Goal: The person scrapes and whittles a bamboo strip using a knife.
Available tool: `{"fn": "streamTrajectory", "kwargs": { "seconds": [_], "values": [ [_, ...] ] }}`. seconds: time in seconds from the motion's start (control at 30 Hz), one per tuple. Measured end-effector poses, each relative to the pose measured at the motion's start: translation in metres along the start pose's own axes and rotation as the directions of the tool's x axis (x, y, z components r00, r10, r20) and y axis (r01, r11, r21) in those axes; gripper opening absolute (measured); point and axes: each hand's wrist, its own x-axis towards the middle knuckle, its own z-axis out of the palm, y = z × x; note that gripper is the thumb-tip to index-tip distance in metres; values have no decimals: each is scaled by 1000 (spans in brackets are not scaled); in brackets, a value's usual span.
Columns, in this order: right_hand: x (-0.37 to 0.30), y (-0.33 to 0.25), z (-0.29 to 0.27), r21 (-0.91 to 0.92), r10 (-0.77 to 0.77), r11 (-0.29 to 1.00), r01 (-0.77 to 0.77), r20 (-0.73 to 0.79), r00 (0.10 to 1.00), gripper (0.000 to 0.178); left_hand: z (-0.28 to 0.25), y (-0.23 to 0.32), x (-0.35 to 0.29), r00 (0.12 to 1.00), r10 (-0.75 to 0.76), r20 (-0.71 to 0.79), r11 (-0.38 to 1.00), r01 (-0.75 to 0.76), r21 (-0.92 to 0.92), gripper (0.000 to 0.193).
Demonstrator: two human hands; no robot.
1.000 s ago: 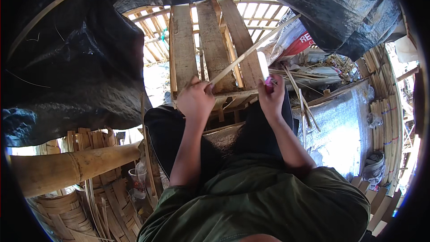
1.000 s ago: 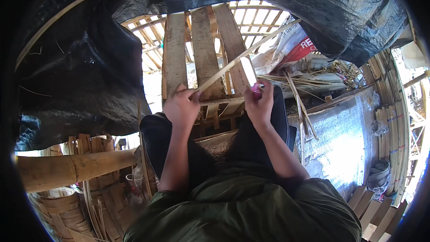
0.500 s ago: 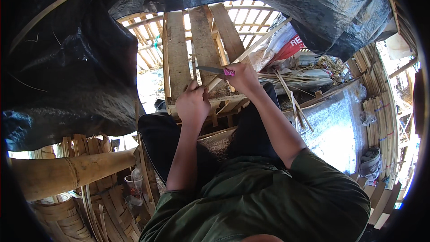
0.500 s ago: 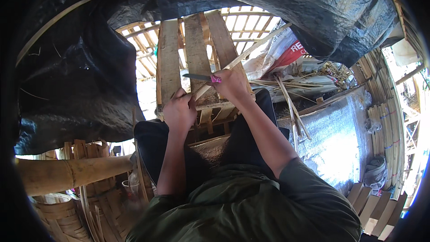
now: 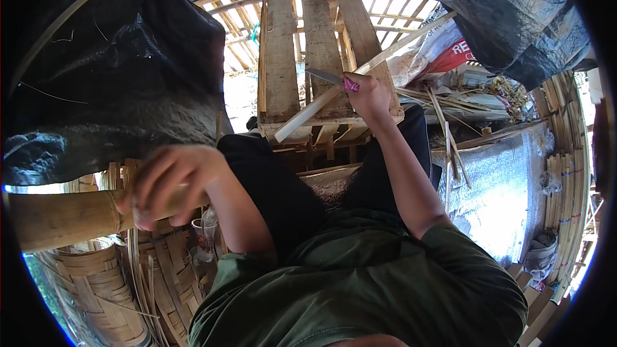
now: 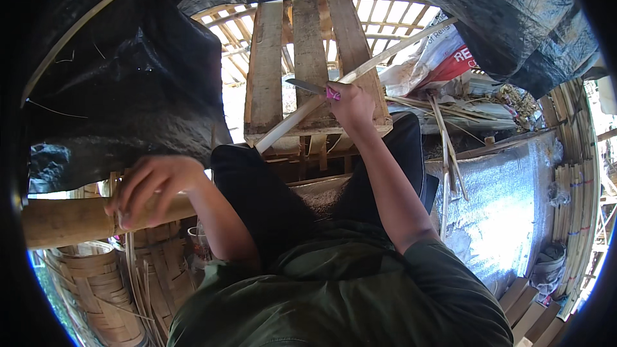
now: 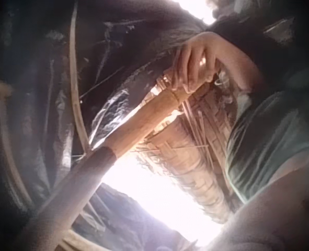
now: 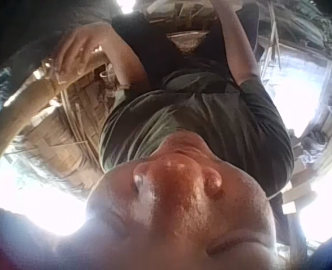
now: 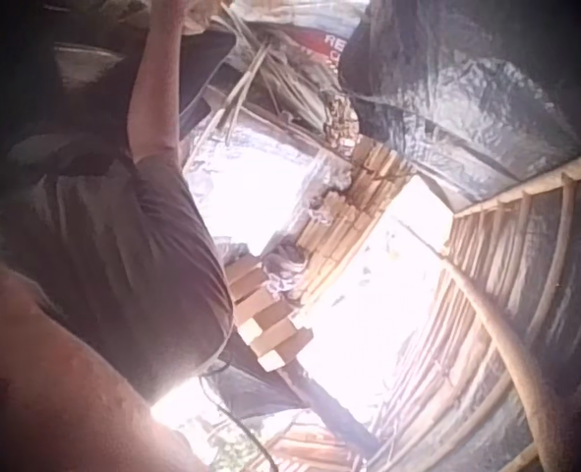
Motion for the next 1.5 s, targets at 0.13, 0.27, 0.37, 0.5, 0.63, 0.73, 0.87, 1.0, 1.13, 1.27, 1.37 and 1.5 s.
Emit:
{"fn": "streamTrajectory", "kwargs": {
  "seconds": [0.13, 0.27, 0.37, 0.5, 0.63, 0.73, 0.87, 1.0, 1.13, 1.27, 1.37, 1.5],
  "values": [
    [-5, 3, -1, -18, 6, 1000, -6, 15, 1000, 31, -32, 2, 22, 903, -193, -383, 655, 409, 635, 39],
    [-5, 10, 5, -7, -5, 1000, 5, -103, 995, 23, 4, -16, 73, 905, -35, -425, 285, 416, 863, 28],
    [-7, 12, 8, 0, -32, 999, 32, -106, 994, 27, 27, -48, 72, 765, 24, -643, 732, 424, 533, 18],
    [-8, 12, 6, 18, -13, 1000, 14, -97, 995, 28, 66, -66, 83, 728, -4, -686, 852, 362, 378, 28],
    [-8, 14, 7, 37, -10, 999, 14, -94, 996, 28, 112, -57, 100, 884, 75, -461, 824, 205, 528, 48],
    [-5, 13, 8, 35, 17, 999, -15, -54, 998, 32, 144, -45, 117, 949, 146, -280, 879, 6, 477, 67],
    [-6, 13, 5, 16, 9, 1000, -8, -69, 998, 32, 177, -53, 134, 886, 385, -259, 881, -270, 388, 58],
    [-7, 18, 10, 15, -5, 1000, 6, -94, 996, 26, 185, -44, 147, 882, 298, -364, 932, -188, 310, 49],
    [-4, 15, 9, -7, -4, 1000, 3, -77, 997, 32, 160, -49, 139, 934, 316, -166, 922, -261, 285, 47],
    [-5, 15, 8, -6, 2, 1000, -2, -58, 998, 32, 189, -30, 149, 845, 111, -523, 981, -9, 194, 47],
    [-5, 13, 8, -20, -12, 1000, 11, -50, 999, 31, 173, -36, 127, 903, 163, -397, 969, -72, 235, 59],
    [-6, 19, 12, -5, -10, 1000, 10, -87, 996, 28, 151, -33, 107, 851, 56, -523, 986, 34, 161, 51]
  ]
}}
